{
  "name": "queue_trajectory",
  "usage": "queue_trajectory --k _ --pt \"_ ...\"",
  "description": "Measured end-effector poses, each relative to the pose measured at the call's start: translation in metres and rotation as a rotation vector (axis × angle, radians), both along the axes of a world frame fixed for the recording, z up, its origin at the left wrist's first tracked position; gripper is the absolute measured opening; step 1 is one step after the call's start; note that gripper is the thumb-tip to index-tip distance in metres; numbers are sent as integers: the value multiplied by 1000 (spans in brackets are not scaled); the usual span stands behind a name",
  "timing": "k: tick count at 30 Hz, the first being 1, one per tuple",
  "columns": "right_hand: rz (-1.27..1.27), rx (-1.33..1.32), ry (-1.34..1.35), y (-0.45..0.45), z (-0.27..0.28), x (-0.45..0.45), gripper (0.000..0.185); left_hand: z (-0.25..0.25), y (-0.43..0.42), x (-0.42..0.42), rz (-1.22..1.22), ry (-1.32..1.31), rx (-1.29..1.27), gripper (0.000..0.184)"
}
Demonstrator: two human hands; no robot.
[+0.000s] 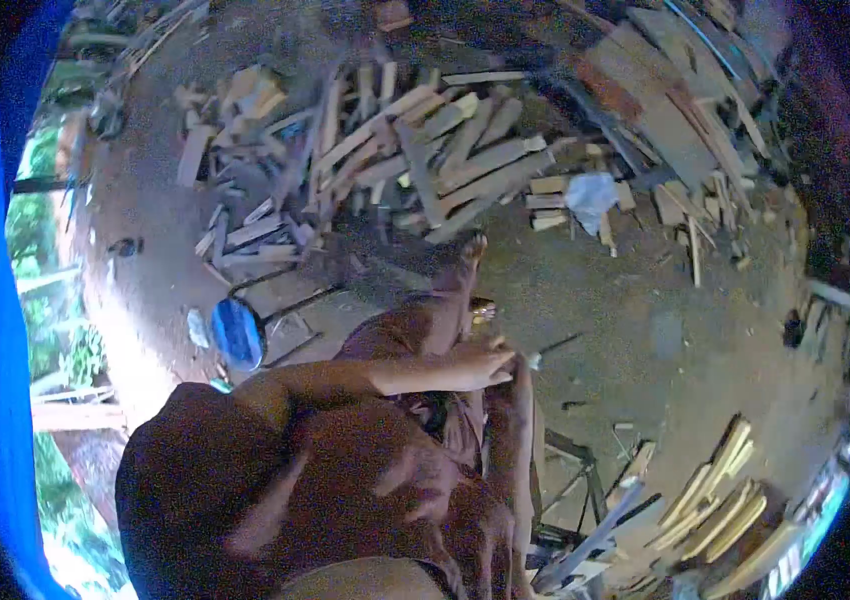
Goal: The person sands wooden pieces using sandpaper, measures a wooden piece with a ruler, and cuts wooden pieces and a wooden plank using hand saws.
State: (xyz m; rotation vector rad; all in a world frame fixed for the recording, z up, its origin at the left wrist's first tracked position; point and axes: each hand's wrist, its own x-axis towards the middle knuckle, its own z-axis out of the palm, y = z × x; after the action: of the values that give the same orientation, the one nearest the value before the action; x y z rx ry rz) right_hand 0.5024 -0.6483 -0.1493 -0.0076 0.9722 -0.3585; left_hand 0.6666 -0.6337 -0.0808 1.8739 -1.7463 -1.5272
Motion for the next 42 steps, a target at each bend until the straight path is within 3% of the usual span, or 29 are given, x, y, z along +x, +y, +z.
queue_trajectory --k 2,4,5,6,7,9,10,12,14,18,21,22,24,26,27,28,30,32,33,34,36,39,42 --pt "19 33 55 18 -24 -29 43 -22 35 7 183 75 -321 43" --pt "43 97 63 30 -55 -67 35 -20 43 41 174 128 -37 42" --pt "60 133 66 38 -71 -86 31 -37 51 54 88 1 -20 37" --pt "84 168 87 44 -88 -107 27 -45 65 63 208 -28 -126 32" --pt "107 199 95 53 -101 -128 23 -33 68 78 220 -56 -12 32" --pt "152 181 246 66 -95 -128 24 -33 81 98 253 -84 109 31" --pt "169 192 280 71 -88 -128 24 -56 95 102 288 -160 5 31" --pt "229 168 410 76 -82 -122 23 -82 117 115 344 -235 -97 31" --pt "327 98 613 78 -77 -109 22 -95 140 135 513 -65 -103 33" --pt "617 -118 1017 81 -75 -48 22 -153 185 187 490 5 -124 36" --pt "725 -357 976 89 -87 9 22 -144 196 252 589 132 71 36" --pt "759 -436 963 91 -89 32 22 -121 192 282 604 115 156 35" --pt "1276 -905 999 111 -85 88 24 -135 203 336 622 116 245 34" --pt "1845 -1327 911 134 -77 130 27 -199 227 378 396 -112 84 31" --pt "2099 -1571 826 143 -74 146 29 -210 231 403 526 -113 137 30" --pt "2075 -1622 799 158 -111 121 33 -219 234 434 652 -121 189 30" --pt "2026 -1724 744 187 -192 66 40 -215 230 508 609 -180 336 32" --pt "1666 -1119 879 181 -130 161 46 -247 235 562 750 -305 356 30" --pt "1563 -968 915 181 -113 190 49 -282 241 592 734 -379 327 32" --pt "1510 -903 937 182 -107 204 52 -314 243 614 721 -452 296 34" --pt "1437 -847 961 186 -100 226 59 -327 221 644 813 -552 168 33" --pt "1338 -840 949 190 -92 243 59 -410 195 667 869 -553 116 36" --pt "1235 -648 913 214 -105 229 54 -430 137 656 770 -462 174 37"
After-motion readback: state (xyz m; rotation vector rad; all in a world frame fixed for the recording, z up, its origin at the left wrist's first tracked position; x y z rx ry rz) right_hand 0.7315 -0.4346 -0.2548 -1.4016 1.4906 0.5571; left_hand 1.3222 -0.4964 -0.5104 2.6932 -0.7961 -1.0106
